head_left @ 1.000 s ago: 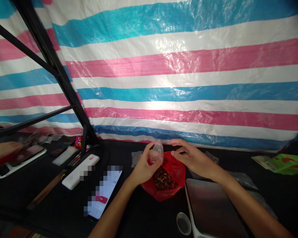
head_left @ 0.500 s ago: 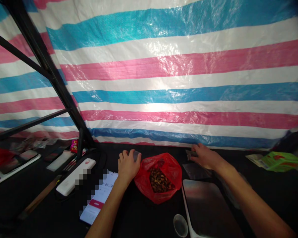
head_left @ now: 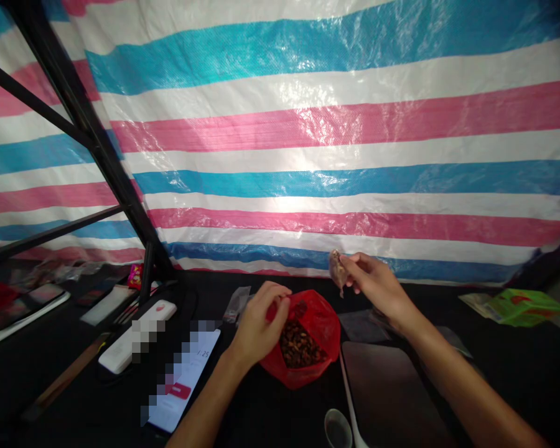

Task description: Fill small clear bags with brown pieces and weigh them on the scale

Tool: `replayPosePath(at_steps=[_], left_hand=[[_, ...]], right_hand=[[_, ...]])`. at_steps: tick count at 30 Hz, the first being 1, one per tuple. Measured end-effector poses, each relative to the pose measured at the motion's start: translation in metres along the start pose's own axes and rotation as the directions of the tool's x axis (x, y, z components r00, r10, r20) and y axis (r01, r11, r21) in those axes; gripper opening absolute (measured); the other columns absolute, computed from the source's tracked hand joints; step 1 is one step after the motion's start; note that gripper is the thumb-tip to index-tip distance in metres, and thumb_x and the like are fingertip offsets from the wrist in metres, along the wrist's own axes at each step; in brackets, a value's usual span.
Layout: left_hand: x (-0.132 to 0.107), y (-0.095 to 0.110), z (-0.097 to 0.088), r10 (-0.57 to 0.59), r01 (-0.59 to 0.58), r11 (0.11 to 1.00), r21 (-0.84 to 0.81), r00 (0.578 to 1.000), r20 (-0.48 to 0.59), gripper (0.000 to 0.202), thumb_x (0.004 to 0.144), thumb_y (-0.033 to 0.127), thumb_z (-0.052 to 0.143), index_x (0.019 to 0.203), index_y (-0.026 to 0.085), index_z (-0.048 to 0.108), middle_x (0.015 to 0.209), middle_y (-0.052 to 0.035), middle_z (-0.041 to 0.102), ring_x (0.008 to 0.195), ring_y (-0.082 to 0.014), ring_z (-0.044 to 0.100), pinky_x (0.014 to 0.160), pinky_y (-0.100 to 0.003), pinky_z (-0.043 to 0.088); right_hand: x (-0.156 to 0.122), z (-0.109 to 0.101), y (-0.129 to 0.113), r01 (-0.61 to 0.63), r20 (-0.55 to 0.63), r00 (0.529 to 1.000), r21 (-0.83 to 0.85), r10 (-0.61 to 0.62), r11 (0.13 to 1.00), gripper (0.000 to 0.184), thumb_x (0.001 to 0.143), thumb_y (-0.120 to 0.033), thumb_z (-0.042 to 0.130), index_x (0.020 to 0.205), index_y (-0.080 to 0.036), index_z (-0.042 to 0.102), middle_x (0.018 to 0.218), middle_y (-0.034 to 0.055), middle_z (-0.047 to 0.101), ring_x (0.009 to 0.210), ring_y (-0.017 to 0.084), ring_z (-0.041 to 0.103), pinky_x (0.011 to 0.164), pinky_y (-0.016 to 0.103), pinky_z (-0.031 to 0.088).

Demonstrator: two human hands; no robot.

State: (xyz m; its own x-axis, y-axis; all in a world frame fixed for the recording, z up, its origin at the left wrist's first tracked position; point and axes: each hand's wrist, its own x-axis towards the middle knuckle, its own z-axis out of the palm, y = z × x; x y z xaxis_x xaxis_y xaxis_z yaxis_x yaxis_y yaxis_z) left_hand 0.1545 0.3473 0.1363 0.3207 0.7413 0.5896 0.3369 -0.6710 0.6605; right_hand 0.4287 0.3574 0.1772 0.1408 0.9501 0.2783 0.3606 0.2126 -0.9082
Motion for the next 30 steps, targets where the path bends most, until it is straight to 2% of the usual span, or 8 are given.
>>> replayPosePath(at_steps=[2, 4, 8, 13, 17, 20, 23, 30], left_hand=[[-0.006, 0.011, 0.009, -0.013, 0.027, 0.993, -0.119, 0.993, 0.118, 0.016, 0.099, 0.028, 0.058, 0.111, 0.022, 0.066, 0.103, -0.0055, 0.068, 0.083, -0.0162, 0.064, 0.081, -0.029, 0.051], [-0.011, 0.017, 0.018, -0.056, 0.085, 0.983, -0.163, 0.983, 0.175, 0.021, 0.092, 0.031, 0.070, 0.110, 0.022, 0.066, 0.097, -0.0028, 0.068, 0.076, -0.0146, 0.061, 0.073, -0.027, 0.049], [-0.013, 0.018, 0.028, -0.144, 0.175, 0.970, -0.171, 0.973, 0.178, 0.017, 0.098, 0.035, 0.063, 0.091, 0.020, 0.068, 0.078, -0.0002, 0.065, 0.070, -0.0145, 0.059, 0.067, -0.026, 0.044], [-0.010, 0.017, 0.032, -0.228, 0.271, 0.902, -0.335, 0.960, 0.163, 0.026, 0.099, 0.040, 0.060, 0.088, 0.019, 0.070, 0.075, -0.0007, 0.067, 0.068, -0.0142, 0.060, 0.066, -0.026, 0.044], [-0.009, 0.015, 0.036, -0.331, 0.363, 0.772, -0.521, 0.930, 0.158, 0.034, 0.094, 0.048, 0.067, 0.077, 0.019, 0.061, 0.071, -0.0003, 0.066, 0.060, -0.0123, 0.055, 0.060, -0.024, 0.043], [-0.006, 0.012, 0.033, -0.353, 0.359, 0.723, -0.590, 0.926, 0.132, 0.040, 0.092, 0.051, 0.070, 0.073, 0.019, 0.055, 0.063, 0.0031, 0.058, 0.055, -0.0097, 0.048, 0.056, -0.023, 0.038], [-0.002, 0.009, 0.028, -0.349, 0.342, 0.714, -0.612, 0.930, 0.112, 0.044, 0.089, 0.054, 0.072, 0.072, 0.018, 0.054, 0.061, 0.0045, 0.053, 0.056, -0.0092, 0.047, 0.058, -0.022, 0.037], [-0.004, 0.002, 0.025, -0.285, 0.328, 0.752, -0.572, 0.944, 0.167, 0.042, 0.093, 0.056, 0.066, 0.077, 0.018, 0.058, 0.066, 0.0028, 0.054, 0.061, -0.0107, 0.050, 0.061, -0.023, 0.039]], right_hand=[[-0.012, 0.020, -0.009, -0.073, 0.060, 0.996, 0.115, 0.066, 0.991, 0.051, 0.088, -0.072, 0.062, 0.076, -0.023, 0.057, 0.062, -0.0002, 0.065, 0.052, 0.016, 0.059, 0.050, 0.028, 0.047], [-0.022, 0.038, -0.010, -0.099, 0.100, 0.991, 0.152, 0.085, 0.983, 0.052, 0.087, -0.073, 0.063, 0.074, -0.023, 0.055, 0.061, -0.0005, 0.065, 0.049, 0.016, 0.060, 0.050, 0.029, 0.049], [-0.030, 0.056, 0.002, -0.044, 0.111, 0.993, 0.079, 0.035, 0.996, 0.049, 0.092, -0.069, 0.061, 0.074, -0.024, 0.055, 0.059, -0.0016, 0.064, 0.048, 0.018, 0.063, 0.051, 0.030, 0.050], [-0.027, 0.056, 0.009, -0.032, 0.117, 0.993, -0.013, 0.033, 0.999, 0.049, 0.097, -0.069, 0.051, 0.075, -0.025, 0.055, 0.057, -0.0018, 0.063, 0.049, 0.019, 0.062, 0.051, 0.030, 0.047], [-0.033, 0.052, -0.010, 0.133, 0.103, 0.987, -0.104, -0.122, 0.986, 0.044, 0.102, -0.059, 0.049, 0.079, -0.023, 0.061, 0.070, 0.0010, 0.065, 0.066, 0.019, 0.063, 0.063, 0.030, 0.049], [-0.041, 0.051, -0.028, 0.192, 0.265, 0.949, -0.059, -0.171, 0.980, 0.033, 0.102, -0.050, 0.055, 0.088, -0.023, 0.067, 0.080, 0.0019, 0.069, 0.074, 0.018, 0.064, 0.069, 0.029, 0.049], [-0.047, 0.051, -0.038, 0.153, 0.427, 0.893, 0.008, -0.142, 0.988, 0.022, 0.100, -0.043, 0.061, 0.095, -0.023, 0.069, 0.086, 0.0015, 0.073, 0.078, 0.018, 0.065, 0.070, 0.028, 0.049], [-0.046, 0.050, -0.030, 0.046, 0.496, 0.866, 0.042, -0.061, 0.998, 0.020, 0.100, -0.038, 0.060, 0.092, -0.022, 0.070, 0.083, 0.0017, 0.074, 0.076, 0.018, 0.066, 0.068, 0.028, 0.048]])
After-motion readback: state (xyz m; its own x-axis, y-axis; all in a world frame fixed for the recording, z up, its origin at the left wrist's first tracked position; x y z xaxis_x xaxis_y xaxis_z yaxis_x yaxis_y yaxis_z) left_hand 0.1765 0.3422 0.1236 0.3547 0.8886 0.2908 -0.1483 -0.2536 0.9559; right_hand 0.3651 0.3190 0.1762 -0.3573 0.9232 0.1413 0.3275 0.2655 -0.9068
